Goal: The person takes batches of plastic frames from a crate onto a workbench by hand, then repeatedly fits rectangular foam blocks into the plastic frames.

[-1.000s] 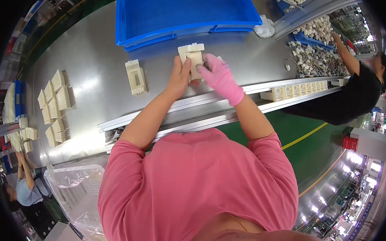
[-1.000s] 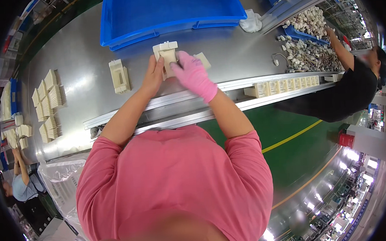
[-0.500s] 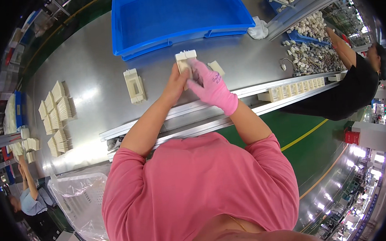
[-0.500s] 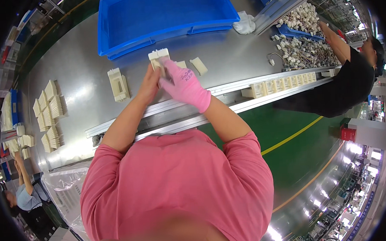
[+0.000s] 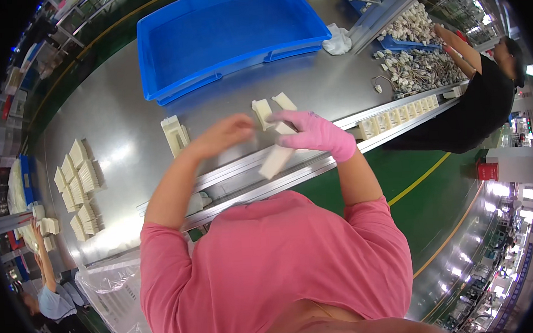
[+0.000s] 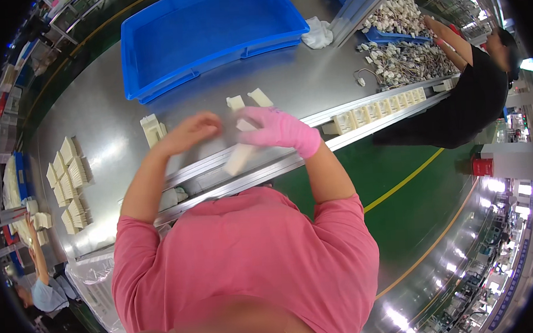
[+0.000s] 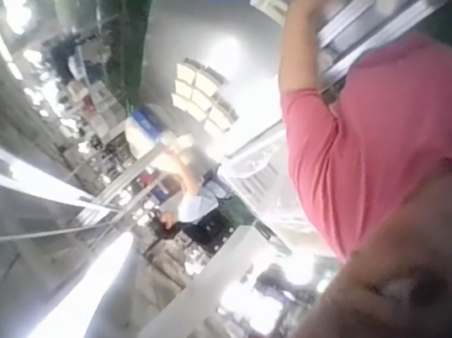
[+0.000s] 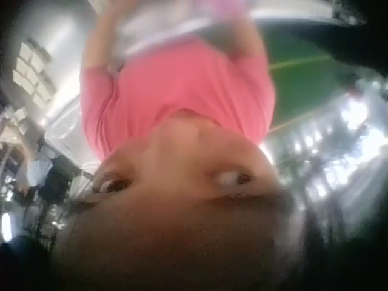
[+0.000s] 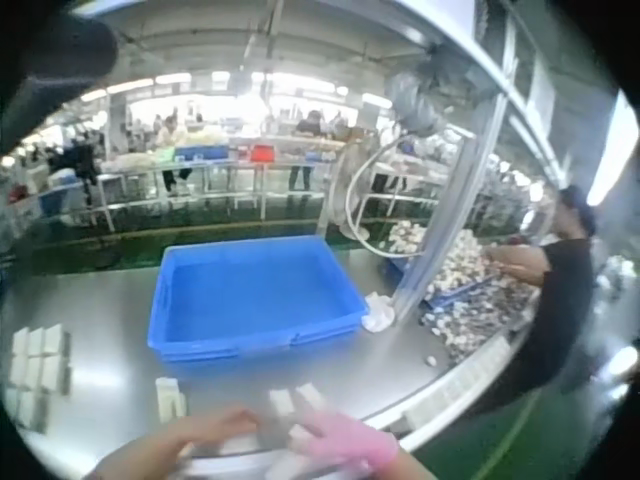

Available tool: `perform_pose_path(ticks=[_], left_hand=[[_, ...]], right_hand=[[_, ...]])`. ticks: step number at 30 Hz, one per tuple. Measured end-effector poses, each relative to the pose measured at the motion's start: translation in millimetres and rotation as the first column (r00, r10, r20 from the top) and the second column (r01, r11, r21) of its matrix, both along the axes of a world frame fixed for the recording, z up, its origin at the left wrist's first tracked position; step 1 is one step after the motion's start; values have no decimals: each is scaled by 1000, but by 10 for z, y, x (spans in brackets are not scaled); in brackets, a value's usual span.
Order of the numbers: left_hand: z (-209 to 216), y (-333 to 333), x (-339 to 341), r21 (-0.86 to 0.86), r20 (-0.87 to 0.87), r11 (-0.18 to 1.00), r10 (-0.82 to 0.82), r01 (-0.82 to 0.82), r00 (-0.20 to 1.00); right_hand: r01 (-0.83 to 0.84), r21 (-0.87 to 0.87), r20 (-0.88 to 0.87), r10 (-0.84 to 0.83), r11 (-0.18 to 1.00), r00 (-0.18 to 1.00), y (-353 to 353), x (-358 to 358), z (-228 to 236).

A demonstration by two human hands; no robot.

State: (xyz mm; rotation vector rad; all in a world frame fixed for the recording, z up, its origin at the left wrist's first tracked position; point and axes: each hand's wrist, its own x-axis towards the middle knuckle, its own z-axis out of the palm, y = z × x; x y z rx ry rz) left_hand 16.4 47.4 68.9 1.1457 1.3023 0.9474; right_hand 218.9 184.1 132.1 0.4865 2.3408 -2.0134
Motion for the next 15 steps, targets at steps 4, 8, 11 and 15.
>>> perform_pose_path(ticks=[4, 8, 11, 15], left_hand=[[-215, -224, -837, 262, -838, 948, 316, -181, 445], [-480, -497, -1343, 19, -968, 943, 101, -333, 232], [-739, -522, -1559, -107, -950, 927, 12, -360, 313], [-266, -317, -1309, -7, -837, 925, 203, -381, 508]], right_hand=[[-51, 591, 337, -190, 805, 922, 195, 494, -118], [-121, 989, 149, -587, 87, 796, 352, 862, -364], [-114, 993, 102, -675, 26, 731, 489, 863, -479], [20, 975, 115, -584, 219, 803, 808, 413, -706]])
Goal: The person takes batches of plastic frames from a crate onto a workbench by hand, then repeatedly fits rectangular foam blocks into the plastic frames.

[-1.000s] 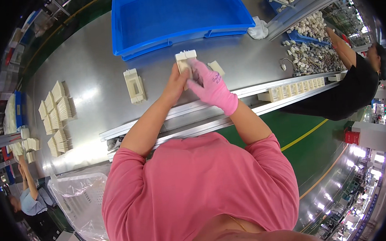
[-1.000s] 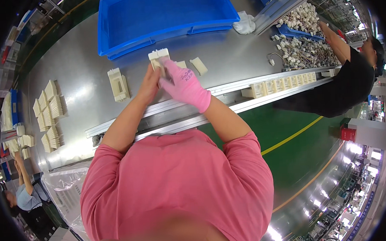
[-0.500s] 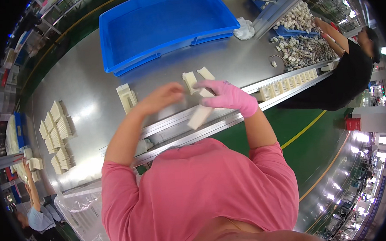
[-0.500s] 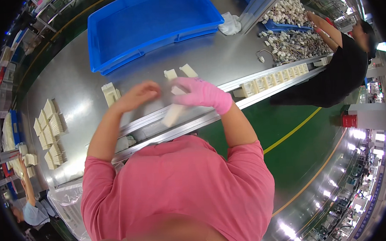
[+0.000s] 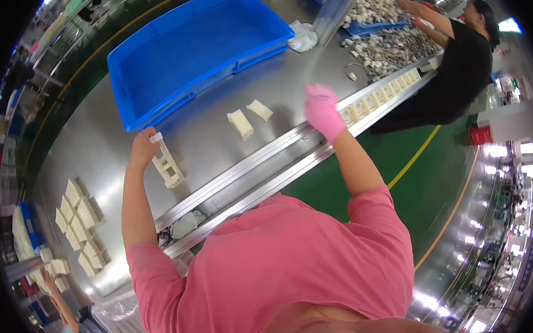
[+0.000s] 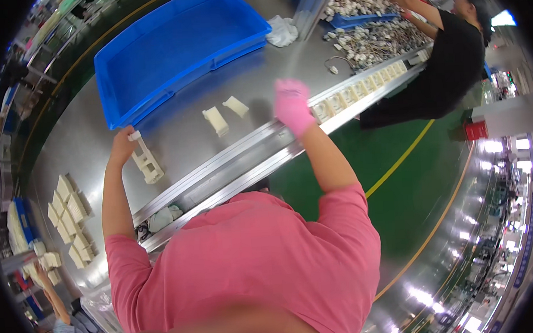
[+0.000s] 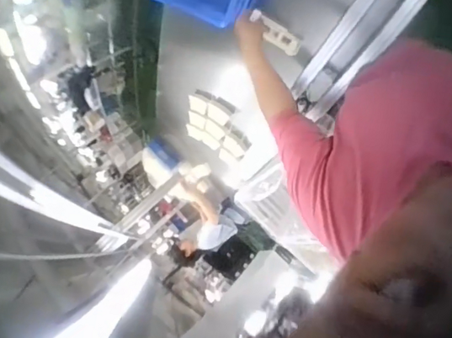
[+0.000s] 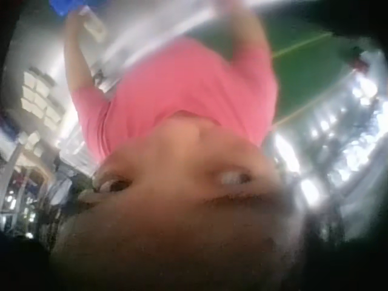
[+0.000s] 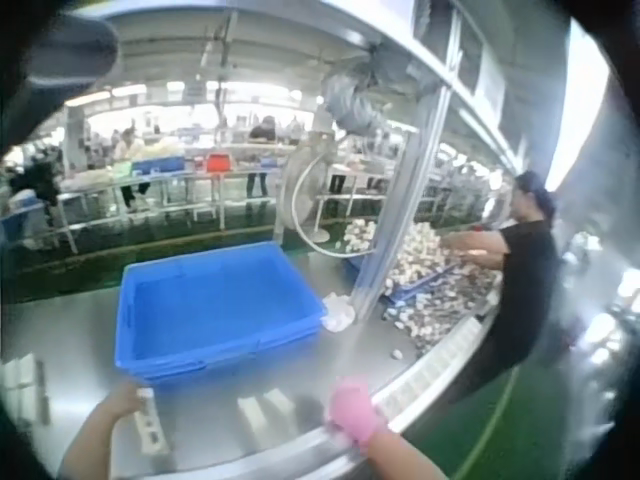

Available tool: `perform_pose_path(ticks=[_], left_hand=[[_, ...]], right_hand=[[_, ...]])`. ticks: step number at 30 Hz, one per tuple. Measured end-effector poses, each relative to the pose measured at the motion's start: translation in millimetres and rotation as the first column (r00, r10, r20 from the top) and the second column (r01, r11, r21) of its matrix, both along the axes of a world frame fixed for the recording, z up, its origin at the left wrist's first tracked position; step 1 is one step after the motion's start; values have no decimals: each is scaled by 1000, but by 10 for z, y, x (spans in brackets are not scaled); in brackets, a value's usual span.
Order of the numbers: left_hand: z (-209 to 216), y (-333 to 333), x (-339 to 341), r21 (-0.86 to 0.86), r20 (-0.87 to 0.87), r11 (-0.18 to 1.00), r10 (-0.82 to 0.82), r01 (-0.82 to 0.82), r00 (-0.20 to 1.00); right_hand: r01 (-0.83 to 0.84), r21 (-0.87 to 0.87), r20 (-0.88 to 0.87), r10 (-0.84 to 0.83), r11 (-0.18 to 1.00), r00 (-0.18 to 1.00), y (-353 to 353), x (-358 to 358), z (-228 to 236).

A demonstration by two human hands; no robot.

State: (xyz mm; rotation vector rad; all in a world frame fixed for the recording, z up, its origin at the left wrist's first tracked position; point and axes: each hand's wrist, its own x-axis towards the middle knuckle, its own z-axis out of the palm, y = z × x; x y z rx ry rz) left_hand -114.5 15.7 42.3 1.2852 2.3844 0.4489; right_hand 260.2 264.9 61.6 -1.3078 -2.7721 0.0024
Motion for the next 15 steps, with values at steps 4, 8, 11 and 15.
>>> perform_pose_path(ticks=[4, 8, 11, 15], left_hand=[[176, 247, 338, 569, 292, 819, -111, -79, 950], [519, 463, 963, 575, 702, 708, -168, -411, 692], [452, 466, 1157, 370, 917, 660, -146, -654, 371], [-1, 426, 1149, 141, 981, 761, -20, -634, 194]], right_hand=[[-84, -363, 90, 124, 928, 988, 130, -740, -391], [-120, -516, 164, 236, 848, 958, 85, -1095, -793], [-182, -326, 137, 236, 928, 962, 33, -1071, -912], [-270, -242, 187, 318, 932, 929, 6, -1048, -413]])
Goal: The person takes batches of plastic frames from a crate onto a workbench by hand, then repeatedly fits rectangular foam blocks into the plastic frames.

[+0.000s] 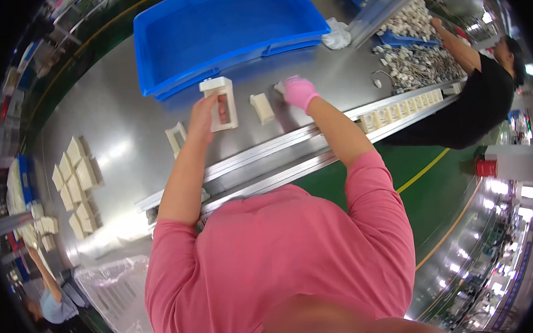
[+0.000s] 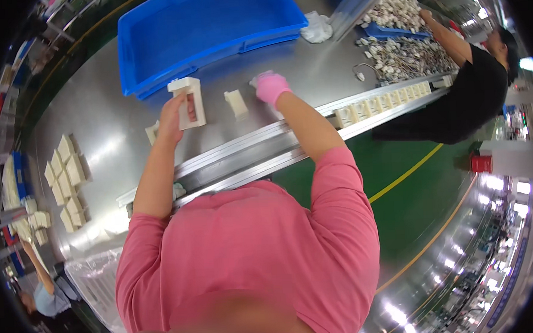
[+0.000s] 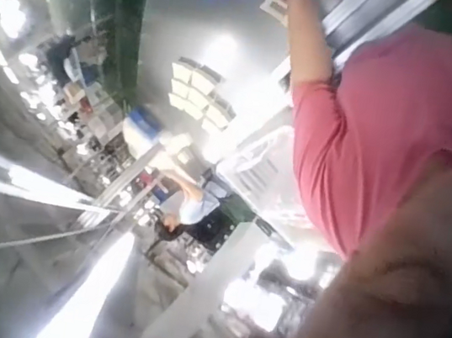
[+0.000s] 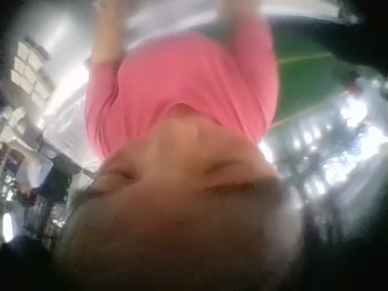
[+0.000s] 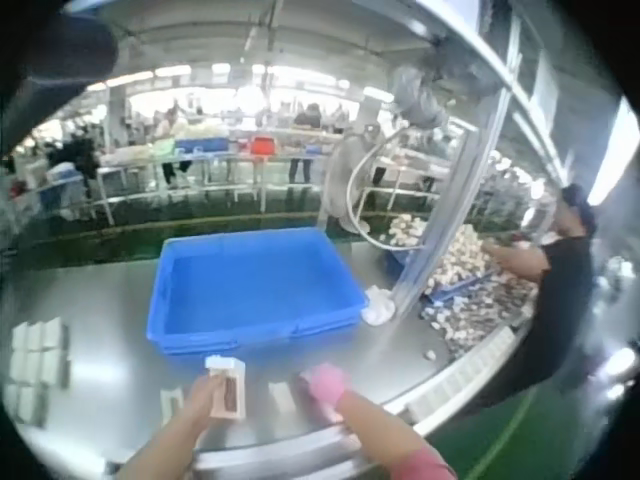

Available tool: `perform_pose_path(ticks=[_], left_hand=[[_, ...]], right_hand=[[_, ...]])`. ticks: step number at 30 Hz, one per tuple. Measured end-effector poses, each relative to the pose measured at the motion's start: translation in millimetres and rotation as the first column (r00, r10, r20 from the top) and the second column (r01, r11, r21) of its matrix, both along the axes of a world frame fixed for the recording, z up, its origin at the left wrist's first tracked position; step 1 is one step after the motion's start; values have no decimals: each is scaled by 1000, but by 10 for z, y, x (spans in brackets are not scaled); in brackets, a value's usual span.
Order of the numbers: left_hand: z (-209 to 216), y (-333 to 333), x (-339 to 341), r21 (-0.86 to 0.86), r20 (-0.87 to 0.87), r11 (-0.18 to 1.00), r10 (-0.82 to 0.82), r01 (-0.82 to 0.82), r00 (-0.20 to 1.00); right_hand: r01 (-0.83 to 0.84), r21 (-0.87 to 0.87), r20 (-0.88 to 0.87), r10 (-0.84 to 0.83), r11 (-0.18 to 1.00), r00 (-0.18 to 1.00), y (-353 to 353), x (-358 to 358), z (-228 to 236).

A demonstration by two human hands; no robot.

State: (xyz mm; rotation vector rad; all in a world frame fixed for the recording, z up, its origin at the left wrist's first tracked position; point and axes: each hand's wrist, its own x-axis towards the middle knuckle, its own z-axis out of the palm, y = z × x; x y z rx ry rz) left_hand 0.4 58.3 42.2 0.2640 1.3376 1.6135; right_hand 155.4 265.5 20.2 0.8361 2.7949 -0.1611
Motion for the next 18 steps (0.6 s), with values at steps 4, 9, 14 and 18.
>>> perform_pose_path(ticks=[4, 9, 14, 18], left_hand=[[-140, 100, 236, -3, -194, 989, 144, -147, 970], [62, 98, 476, -10, -214, 1000, -15, 13, 977], [8, 69, 536, 191, -337, 980, 19, 48, 941], [2, 60, 511, 278, -342, 960, 73, 26, 937]], right_hand=[[-29, -13, -512, 18, 999, 859, -119, 40, 154], [-113, -919, -306, -505, 377, 807, -822, -16, 810], [-198, -335, -780, -153, 921, 606, -1153, -105, 499], [-239, -412, -803, -226, 880, 552, -1197, -73, 523]])
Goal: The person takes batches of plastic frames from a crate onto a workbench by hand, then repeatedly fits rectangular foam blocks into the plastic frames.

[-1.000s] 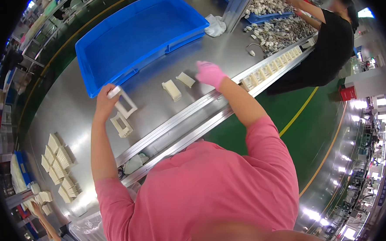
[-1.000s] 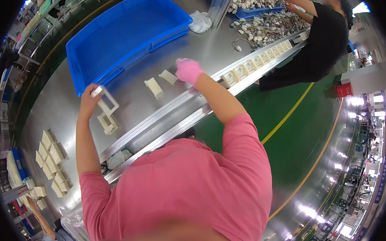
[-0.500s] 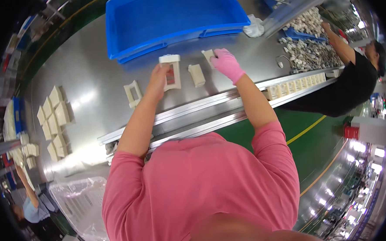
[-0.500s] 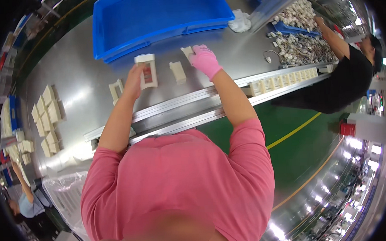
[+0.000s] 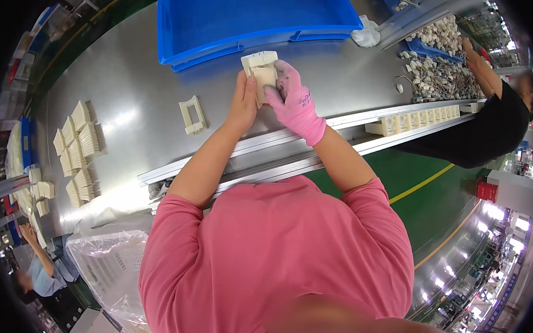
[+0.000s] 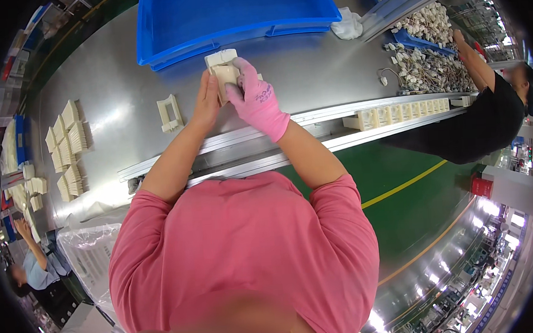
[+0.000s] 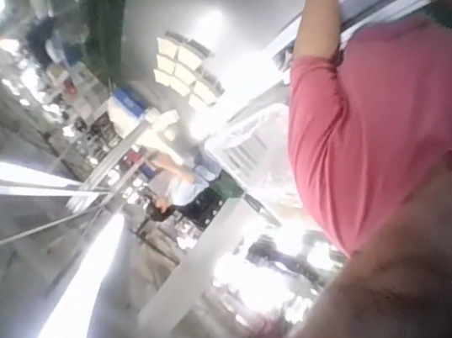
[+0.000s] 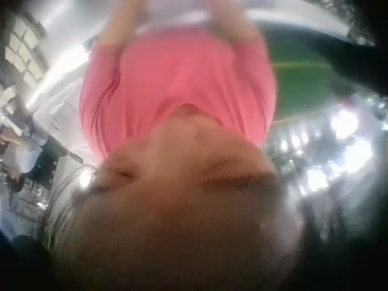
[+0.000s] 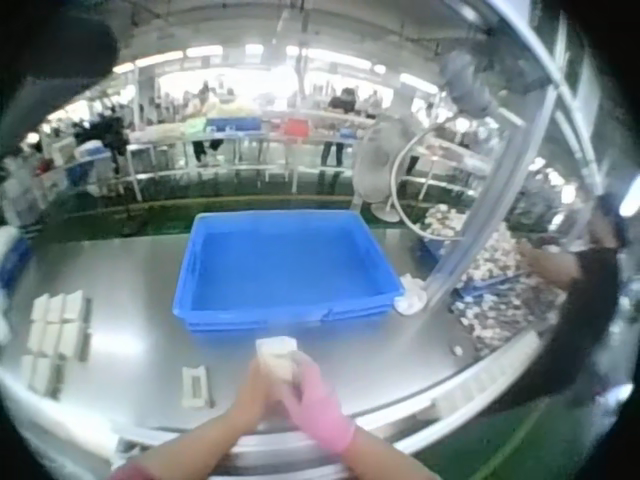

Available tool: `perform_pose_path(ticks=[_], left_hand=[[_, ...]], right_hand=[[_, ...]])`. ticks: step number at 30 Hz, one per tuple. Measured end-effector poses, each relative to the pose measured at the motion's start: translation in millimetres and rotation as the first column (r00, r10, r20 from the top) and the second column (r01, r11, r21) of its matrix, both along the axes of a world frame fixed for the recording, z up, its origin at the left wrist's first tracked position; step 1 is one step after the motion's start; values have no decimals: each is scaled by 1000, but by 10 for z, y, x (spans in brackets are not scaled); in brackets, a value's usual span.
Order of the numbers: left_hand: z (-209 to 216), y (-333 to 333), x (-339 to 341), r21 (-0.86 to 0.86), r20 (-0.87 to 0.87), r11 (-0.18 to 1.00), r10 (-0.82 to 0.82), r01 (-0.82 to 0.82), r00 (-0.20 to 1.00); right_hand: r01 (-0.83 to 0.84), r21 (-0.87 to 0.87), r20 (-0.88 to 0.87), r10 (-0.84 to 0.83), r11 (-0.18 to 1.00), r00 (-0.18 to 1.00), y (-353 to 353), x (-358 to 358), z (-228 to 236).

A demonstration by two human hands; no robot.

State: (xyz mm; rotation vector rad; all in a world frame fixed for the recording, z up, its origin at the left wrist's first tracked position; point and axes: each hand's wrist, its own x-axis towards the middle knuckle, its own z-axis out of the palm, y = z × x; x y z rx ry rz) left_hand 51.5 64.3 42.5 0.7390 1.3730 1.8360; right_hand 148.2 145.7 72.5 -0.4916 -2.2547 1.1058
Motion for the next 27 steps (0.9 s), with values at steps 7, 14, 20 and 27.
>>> perform_pose_path(ticks=[7, 14, 20, 27], left_hand=[[-43, -7, -49, 21, 141, 995, -99, 97, 985], [79, -50, -18, -83, 236, 973, -193, 217, 952], [362, -162, 36, -80, 372, 674, -663, 734, 649], [-21, -322, -830, -484, -787, 865, -497, 133, 367]], right_hand=[[-114, -34, 60, 116, 993, 991, 6, 46, 226], [-249, -389, 58, 293, 887, 954, 162, 199, 488], [-450, -364, -141, 429, 816, 892, 280, 408, 589], [53, -44, 759, -2, 998, 652, 494, 1082, 610]])
